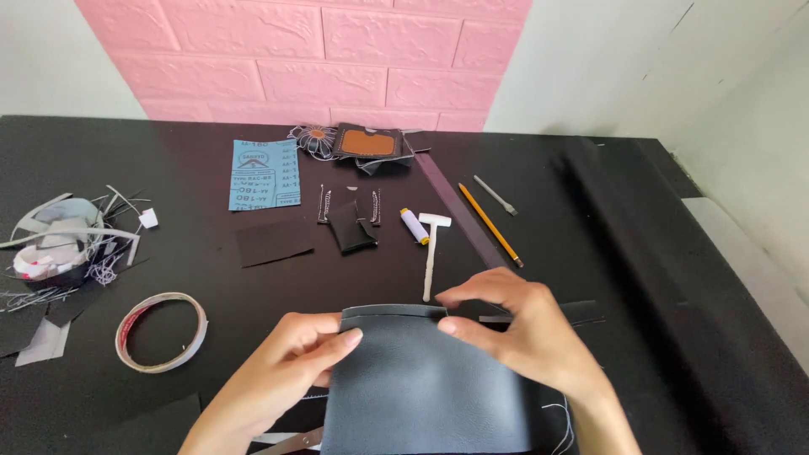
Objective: The person is cutting out specific shapes from leather sheets using scissors and organizing the pieces on a workbench.
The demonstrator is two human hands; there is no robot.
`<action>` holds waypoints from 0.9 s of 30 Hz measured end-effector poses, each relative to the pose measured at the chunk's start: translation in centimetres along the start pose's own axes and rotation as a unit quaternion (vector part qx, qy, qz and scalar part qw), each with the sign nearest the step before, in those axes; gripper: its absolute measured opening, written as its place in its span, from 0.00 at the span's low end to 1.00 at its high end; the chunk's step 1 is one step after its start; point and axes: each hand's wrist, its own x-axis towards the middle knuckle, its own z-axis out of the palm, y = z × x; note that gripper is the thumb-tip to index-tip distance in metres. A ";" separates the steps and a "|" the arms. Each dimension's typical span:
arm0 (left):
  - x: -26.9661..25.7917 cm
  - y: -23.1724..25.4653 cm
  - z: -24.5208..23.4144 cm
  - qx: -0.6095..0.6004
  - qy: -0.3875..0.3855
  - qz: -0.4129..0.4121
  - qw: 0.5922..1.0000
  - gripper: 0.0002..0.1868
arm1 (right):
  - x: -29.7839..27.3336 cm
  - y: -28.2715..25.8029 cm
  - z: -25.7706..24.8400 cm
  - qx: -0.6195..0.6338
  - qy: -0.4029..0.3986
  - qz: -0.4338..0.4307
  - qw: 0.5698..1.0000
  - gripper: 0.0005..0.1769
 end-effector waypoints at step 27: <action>1.7 -2.8 0.2 -0.075 -0.056 0.028 0.995 0.20 | -0.2 1.5 0.9 0.049 -0.067 0.114 0.990 0.03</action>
